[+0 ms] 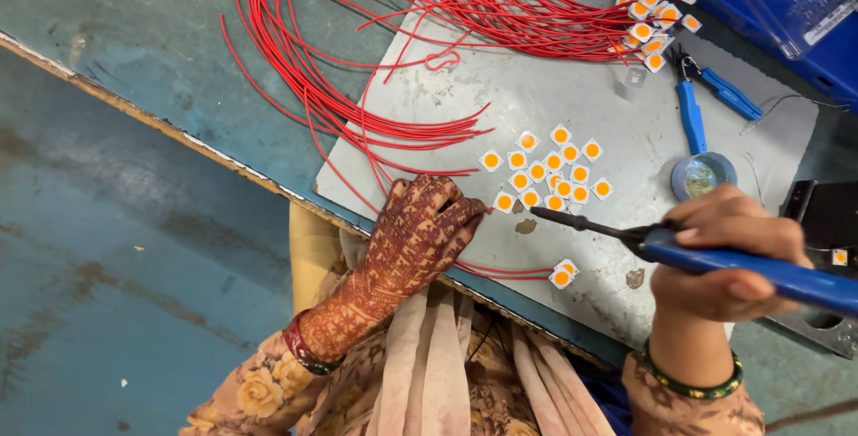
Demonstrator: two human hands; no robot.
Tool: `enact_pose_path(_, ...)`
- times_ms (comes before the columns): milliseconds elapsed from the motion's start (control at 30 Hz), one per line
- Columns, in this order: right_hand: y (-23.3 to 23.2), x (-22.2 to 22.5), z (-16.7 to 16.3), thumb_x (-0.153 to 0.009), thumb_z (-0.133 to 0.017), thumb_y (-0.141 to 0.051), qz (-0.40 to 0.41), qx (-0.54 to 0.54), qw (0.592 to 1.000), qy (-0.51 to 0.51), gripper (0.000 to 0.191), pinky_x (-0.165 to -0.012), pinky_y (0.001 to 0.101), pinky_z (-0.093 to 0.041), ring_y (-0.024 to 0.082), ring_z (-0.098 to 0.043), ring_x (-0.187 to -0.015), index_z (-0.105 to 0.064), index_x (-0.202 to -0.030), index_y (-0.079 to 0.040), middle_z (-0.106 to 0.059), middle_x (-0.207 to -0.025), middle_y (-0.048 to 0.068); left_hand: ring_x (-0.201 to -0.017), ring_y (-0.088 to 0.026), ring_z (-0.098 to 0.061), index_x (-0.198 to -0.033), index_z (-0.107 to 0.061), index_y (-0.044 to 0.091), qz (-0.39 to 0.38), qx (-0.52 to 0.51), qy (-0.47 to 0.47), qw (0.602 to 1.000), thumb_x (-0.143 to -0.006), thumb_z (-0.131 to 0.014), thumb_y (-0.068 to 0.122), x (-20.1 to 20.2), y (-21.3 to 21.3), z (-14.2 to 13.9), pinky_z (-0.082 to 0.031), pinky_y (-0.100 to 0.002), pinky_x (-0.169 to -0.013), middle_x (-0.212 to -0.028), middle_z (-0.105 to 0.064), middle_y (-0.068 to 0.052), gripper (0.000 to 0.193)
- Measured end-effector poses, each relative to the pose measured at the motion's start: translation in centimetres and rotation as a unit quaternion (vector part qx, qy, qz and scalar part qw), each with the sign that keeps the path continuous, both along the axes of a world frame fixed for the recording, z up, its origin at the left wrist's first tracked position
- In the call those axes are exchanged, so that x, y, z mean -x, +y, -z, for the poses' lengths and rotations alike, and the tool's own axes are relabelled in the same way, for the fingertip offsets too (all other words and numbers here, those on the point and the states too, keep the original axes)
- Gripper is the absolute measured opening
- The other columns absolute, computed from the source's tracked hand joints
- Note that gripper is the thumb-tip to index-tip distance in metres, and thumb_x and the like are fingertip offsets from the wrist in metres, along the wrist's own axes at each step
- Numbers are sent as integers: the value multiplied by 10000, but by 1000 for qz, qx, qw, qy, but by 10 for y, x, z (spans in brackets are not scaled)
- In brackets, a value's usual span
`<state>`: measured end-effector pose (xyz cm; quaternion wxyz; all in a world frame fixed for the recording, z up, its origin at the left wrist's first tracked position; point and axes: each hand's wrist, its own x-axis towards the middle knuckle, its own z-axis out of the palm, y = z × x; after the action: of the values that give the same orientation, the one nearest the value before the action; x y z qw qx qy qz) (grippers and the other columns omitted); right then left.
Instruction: The person solders red wires onto small LED components laid out on a metal work board. They hold a wire in one hand, press it against a component terminal, and touch it with a soldering iron, repeating the process for each component and moving finished pieces aside.
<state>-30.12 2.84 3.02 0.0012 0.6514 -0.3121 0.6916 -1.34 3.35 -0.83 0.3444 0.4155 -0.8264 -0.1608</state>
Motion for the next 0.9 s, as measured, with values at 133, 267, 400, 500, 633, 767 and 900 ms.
enact_pose_path(133, -7, -22, -13, -1085, -495, -544, -52, -47, 995, 76, 611, -448, 297, -482, 211, -556, -470, -464, -895, 35, -541, -647, 97, -995, -260, -565, -1077, -694, 132, -25, 9, 5, 1000, -905, -737, 181, 5, 5, 3, -408, -448, -846, -1016, -578, -38, 184)
enact_pose_path(267, -7, -38, -20, -1094, -503, -547, -47, -85, 987, 130, 603, -471, 303, -468, 252, -626, -549, -506, -873, 13, -569, -642, 75, -989, -269, -561, -1047, -690, 136, -25, -18, 14, 999, -872, -752, 183, 5, 5, 3, -403, -453, -834, -998, -566, -38, 191)
enact_pose_path(400, -4, -42, -21, -1101, -498, -564, -46, -111, 981, 150, 606, -501, 302, -466, 246, -637, -551, -541, -865, -8, -577, -655, 71, -987, -283, -560, -1030, -685, 130, -24, -13, 15, 1000, -832, -756, 184, 6, 4, 3, -403, -459, -830, -1000, -564, -51, 217)
enact_pose_path(500, -5, -42, -18, -1104, -498, -545, -65, -98, 979, 168, 587, -519, 315, -496, 252, -644, -561, -554, -883, -5, -583, -665, 77, -998, -283, -560, -1040, -679, 121, -32, -1, 20, 999, -854, -753, 181, 8, 4, 4, -411, -458, -847, -1010, -560, -54, 209)
enact_pose_path(633, -5, -41, -17, -1118, -484, -534, -65, -99, 976, 185, 584, -523, 309, -491, 247, -642, -567, -551, -886, -1, -585, -676, 75, -994, -283, -559, -1041, -680, 117, -33, -1, 18, 999, -864, -750, 180, 9, 4, 5, -422, -459, -859, -1003, -552, -60, 200)
enact_pose_path(767, -4, -42, -17, -1113, -483, -539, -67, -101, 974, 193, 586, -530, 314, -498, 256, -645, -574, -561, -890, -3, -583, -687, 77, -982, -284, -559, -1022, -678, 114, -31, 4, 11, 999, -865, -752, 179, 9, 4, 6, -415, -462, -839, -1000, -560, -59, 186)
enact_pose_path(900, -4, -45, -19, -1107, -479, -548, -64, -107, 972, 199, 583, -529, 312, -492, 258, -651, -577, -566, -897, -11, -580, -692, 79, -987, -277, -564, -1029, -679, 121, -31, 3, 20, 999, -859, -753, 181, 9, 4, 8, -416, -458, -841, -999, -565, -50, 194)
